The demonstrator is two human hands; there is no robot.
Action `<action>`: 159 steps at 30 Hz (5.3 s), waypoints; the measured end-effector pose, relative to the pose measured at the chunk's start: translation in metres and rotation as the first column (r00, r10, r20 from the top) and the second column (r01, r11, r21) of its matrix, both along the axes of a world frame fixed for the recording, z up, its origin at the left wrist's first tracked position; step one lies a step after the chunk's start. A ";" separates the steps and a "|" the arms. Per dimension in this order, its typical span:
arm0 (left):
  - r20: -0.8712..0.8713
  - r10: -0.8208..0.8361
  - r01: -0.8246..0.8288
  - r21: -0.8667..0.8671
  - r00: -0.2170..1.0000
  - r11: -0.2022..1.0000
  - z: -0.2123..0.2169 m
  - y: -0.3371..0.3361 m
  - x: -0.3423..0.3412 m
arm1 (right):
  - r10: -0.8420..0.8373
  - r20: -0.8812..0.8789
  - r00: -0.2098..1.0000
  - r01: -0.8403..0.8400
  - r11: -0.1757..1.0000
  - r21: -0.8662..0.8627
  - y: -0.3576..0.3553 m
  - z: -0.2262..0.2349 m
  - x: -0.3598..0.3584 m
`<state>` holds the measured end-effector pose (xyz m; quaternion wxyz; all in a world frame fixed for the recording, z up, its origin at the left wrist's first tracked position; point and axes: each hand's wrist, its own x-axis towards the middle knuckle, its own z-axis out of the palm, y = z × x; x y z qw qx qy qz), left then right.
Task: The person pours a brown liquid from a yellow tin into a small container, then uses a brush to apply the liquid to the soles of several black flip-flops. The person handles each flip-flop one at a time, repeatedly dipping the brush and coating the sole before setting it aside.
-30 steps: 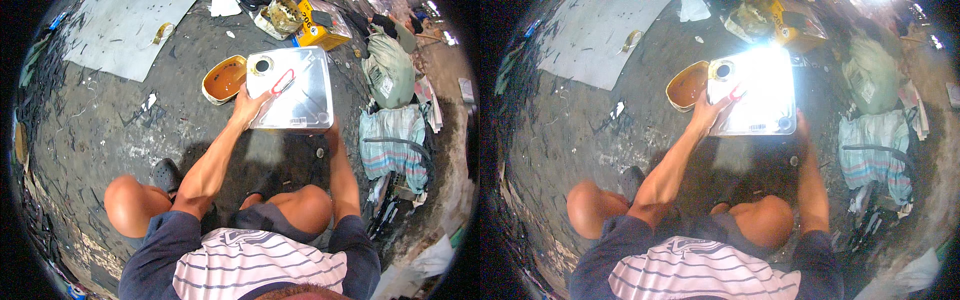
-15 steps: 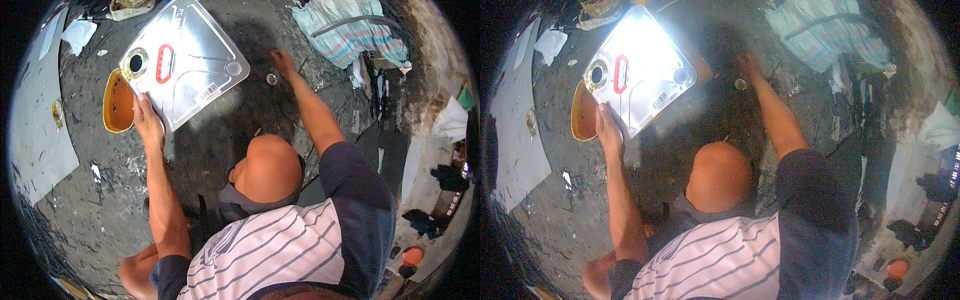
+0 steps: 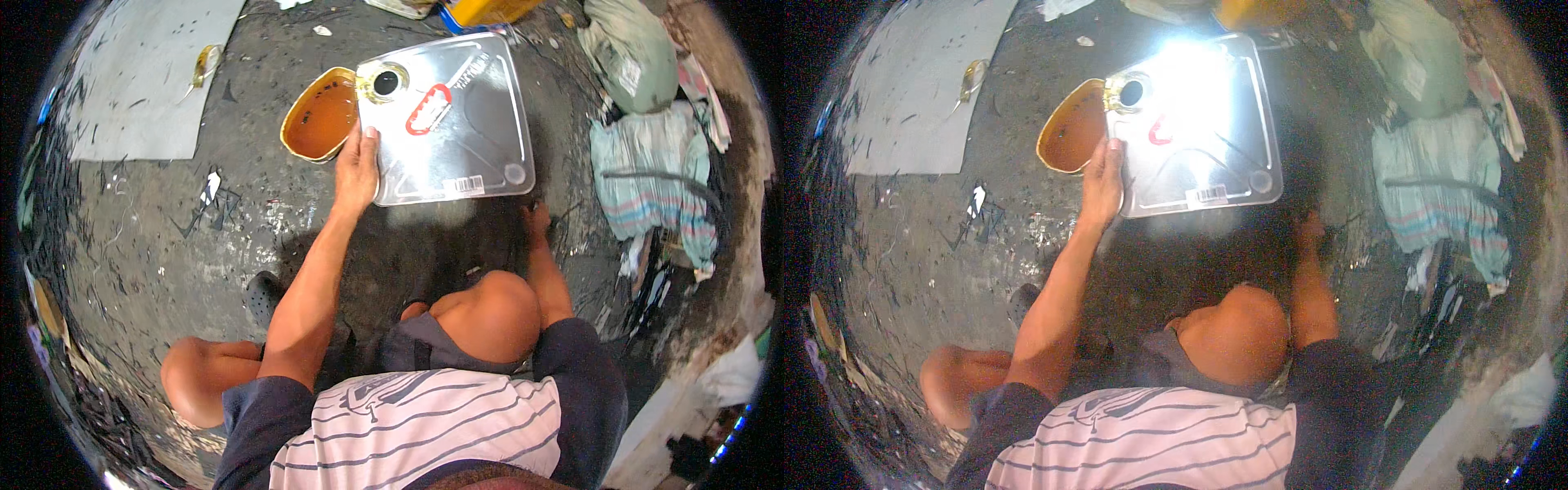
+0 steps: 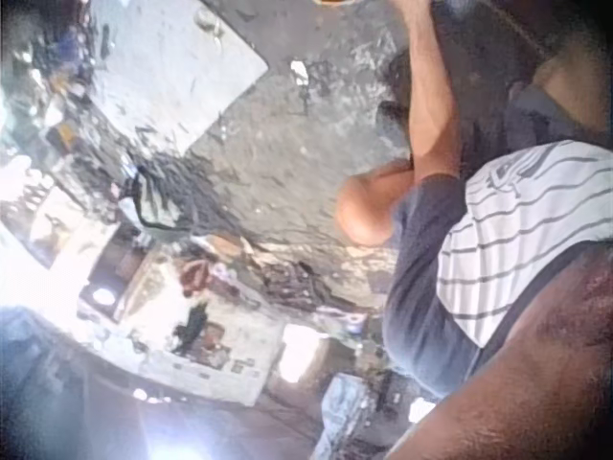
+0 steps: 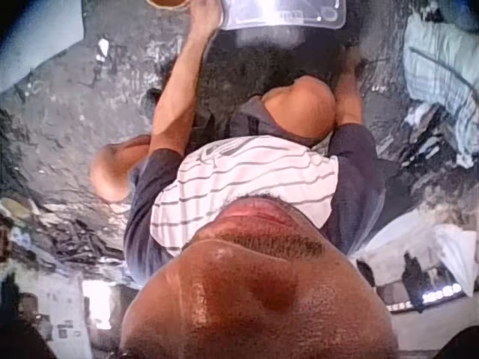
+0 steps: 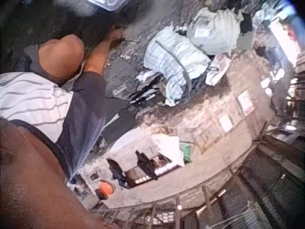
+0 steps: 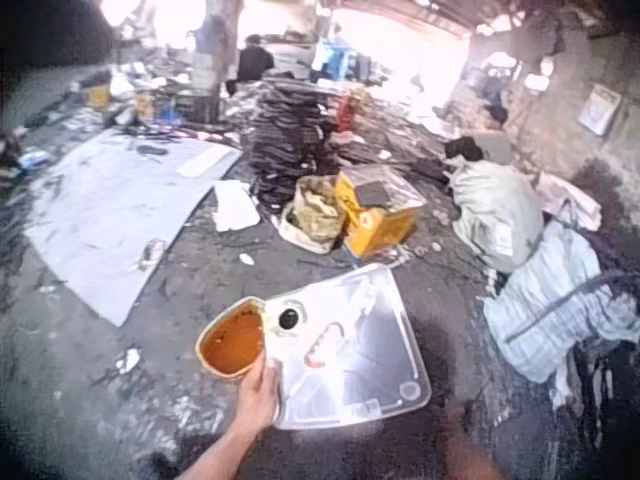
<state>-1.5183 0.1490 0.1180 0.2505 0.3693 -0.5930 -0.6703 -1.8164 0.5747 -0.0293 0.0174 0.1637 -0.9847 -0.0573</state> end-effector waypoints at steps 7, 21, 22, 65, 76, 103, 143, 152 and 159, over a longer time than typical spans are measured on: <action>-0.022 -0.007 0.008 0.019 1.000 1.000 -0.008 -0.004 0.002 | 0.048 0.163 0.985 -0.061 0.995 0.079 0.016 0.001 -0.007; -0.033 0.042 -0.042 -0.006 0.999 0.999 -0.023 -0.005 0.010 | 0.091 -0.028 0.995 -0.075 0.927 0.368 -0.006 0.025 0.016; -0.033 0.028 -0.028 0.012 0.999 1.000 -0.023 -0.004 0.007 | 0.125 -0.138 0.982 -0.074 0.943 0.325 0.006 0.021 0.017; -0.004 0.091 -0.090 0.056 0.996 0.994 -0.019 -0.004 0.013 | 0.841 0.333 0.426 -0.609 0.539 -0.582 -0.526 0.340 0.109; -0.025 0.053 -0.052 0.060 0.998 0.997 -0.019 -0.006 0.009 | 0.911 0.274 0.309 -0.859 0.390 -0.332 -0.472 0.265 0.099; 0.159 0.626 -0.615 -0.117 0.763 0.780 -0.088 -0.067 0.076 | 0.506 0.520 0.689 0.031 0.696 -0.718 -0.236 0.272 0.014; -0.259 0.949 -0.708 0.636 0.177 0.306 0.341 0.024 0.554 | 0.880 0.411 0.237 -0.900 0.358 -0.249 -0.453 0.524 0.344; -0.207 0.948 -0.822 0.562 -0.242 -0.087 0.383 0.125 0.822 | 0.887 0.459 0.053 -0.958 0.174 -0.226 -0.509 0.506 0.546; -0.135 0.910 -0.814 0.511 -0.392 -0.275 0.387 0.190 1.007 | 0.671 0.741 -0.023 -0.803 0.430 -0.414 -0.581 0.448 0.828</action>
